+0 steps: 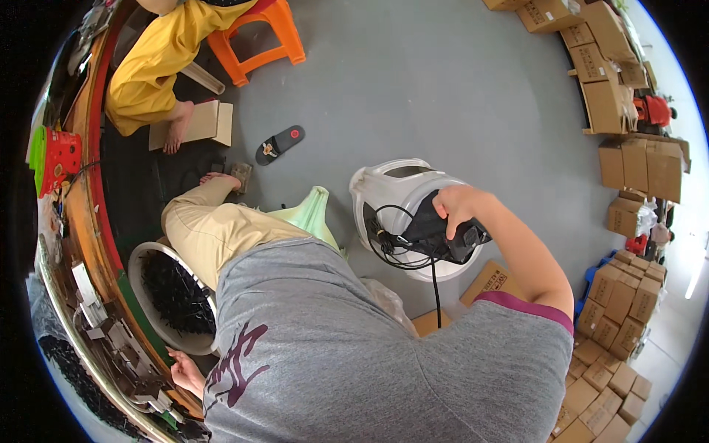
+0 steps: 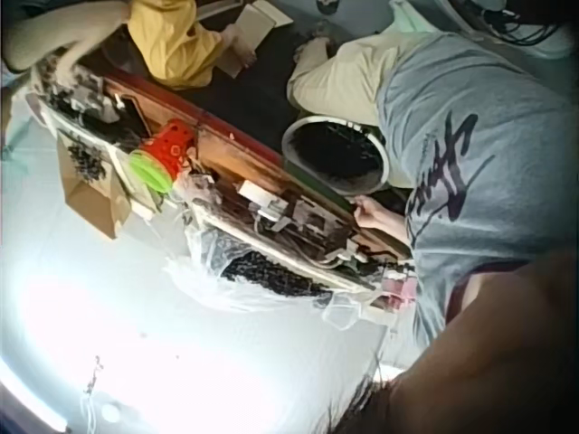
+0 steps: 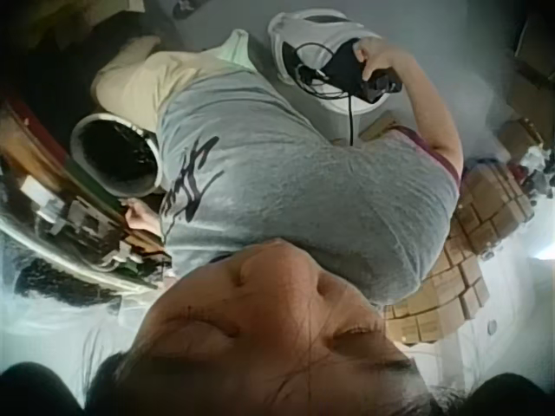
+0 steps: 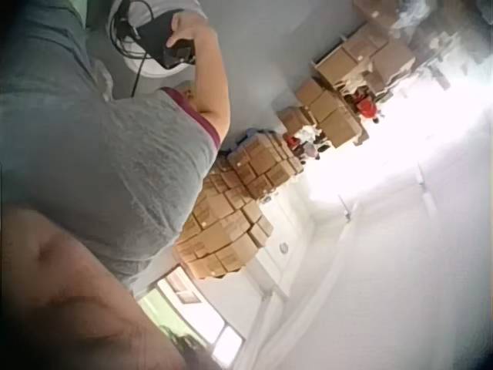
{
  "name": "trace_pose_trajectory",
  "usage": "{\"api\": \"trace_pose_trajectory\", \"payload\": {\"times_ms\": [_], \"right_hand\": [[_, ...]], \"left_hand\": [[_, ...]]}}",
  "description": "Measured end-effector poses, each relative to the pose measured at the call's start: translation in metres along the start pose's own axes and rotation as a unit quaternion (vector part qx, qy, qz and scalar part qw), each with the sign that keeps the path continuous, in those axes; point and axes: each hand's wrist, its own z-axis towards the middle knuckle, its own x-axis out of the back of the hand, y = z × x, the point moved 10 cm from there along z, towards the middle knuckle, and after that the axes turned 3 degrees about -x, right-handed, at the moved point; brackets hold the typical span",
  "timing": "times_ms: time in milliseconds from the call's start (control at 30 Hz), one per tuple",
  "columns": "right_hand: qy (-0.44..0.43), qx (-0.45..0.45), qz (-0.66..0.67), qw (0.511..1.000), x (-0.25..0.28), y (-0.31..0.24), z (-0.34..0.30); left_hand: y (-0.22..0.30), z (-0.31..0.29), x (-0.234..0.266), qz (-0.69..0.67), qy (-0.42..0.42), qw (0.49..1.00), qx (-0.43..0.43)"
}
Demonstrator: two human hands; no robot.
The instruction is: Assembling black plastic fasteners or clips using a pneumatic press machine.
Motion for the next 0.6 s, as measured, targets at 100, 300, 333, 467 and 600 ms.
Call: {"api": "trace_pose_trajectory", "payload": {"times_ms": [100, 300, 333, 467, 600], "right_hand": [[0.051, 0.041, -0.142, 0.988, -0.018, -0.021, 0.005], [0.143, 0.059, -0.266, 0.952, -0.023, -0.038, 0.003], [0.149, 0.054, -0.276, 0.948, -0.026, -0.038, 0.004], [0.156, 0.053, -0.287, 0.944, -0.029, -0.042, -0.003], [0.182, 0.026, -0.280, 0.942, -0.024, -0.036, -0.006]], "left_hand": [[-0.002, -0.001, -0.003, -0.003, -0.003, 1.000, -0.007], [-0.009, -0.008, -0.009, -0.024, 0.006, 1.000, -0.005], [-0.008, -0.006, -0.011, -0.015, -0.010, 1.000, -0.005], [-0.005, 0.000, -0.009, 0.007, -0.043, 0.999, -0.011], [-0.003, 0.004, -0.006, 0.014, -0.054, 0.998, -0.022]]}}
